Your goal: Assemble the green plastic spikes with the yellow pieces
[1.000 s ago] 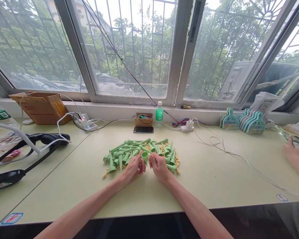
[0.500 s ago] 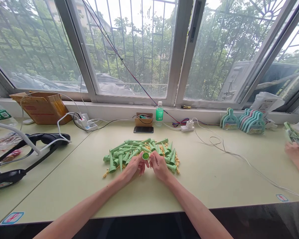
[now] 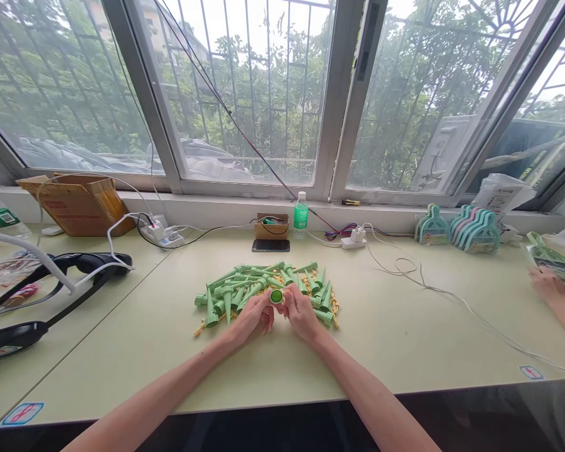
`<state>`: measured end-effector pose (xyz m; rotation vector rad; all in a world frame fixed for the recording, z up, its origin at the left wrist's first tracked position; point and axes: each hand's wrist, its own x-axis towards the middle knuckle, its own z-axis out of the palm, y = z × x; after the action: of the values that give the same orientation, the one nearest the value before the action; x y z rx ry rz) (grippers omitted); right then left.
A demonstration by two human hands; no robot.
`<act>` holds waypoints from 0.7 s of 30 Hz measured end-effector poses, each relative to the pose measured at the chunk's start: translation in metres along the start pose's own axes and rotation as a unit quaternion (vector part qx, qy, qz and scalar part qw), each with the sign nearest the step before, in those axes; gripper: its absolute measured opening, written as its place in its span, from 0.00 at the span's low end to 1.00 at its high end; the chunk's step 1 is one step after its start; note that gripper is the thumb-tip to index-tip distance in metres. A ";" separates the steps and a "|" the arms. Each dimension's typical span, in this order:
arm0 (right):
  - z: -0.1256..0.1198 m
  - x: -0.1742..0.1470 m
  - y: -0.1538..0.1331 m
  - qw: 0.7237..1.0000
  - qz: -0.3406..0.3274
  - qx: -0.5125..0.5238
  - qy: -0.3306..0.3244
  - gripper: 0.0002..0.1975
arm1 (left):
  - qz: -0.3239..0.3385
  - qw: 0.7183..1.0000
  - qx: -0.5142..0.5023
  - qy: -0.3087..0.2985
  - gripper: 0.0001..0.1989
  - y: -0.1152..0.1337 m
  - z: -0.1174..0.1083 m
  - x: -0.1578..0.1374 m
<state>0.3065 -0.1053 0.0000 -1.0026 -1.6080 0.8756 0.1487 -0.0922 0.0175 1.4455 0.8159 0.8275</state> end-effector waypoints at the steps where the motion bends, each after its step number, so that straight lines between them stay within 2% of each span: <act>1: 0.000 0.000 0.000 1.000 0.000 0.000 -0.001 0.19 | 0.000 1.000 0.000 0.002 0.32 -0.001 0.000 0.000; 12: -0.001 0.000 -0.004 1.000 -0.011 0.004 -0.005 0.19 | 0.006 1.000 0.008 0.011 0.27 -0.007 -0.003 0.002; 21: -0.001 0.000 -0.003 1.000 0.001 -0.022 0.006 0.20 | 0.037 0.999 0.033 0.008 0.24 -0.004 -0.002 0.001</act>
<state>0.3070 -0.1061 0.0026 -1.0375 -1.6229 0.8371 0.1472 -0.0897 0.0137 1.5372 0.8129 0.8753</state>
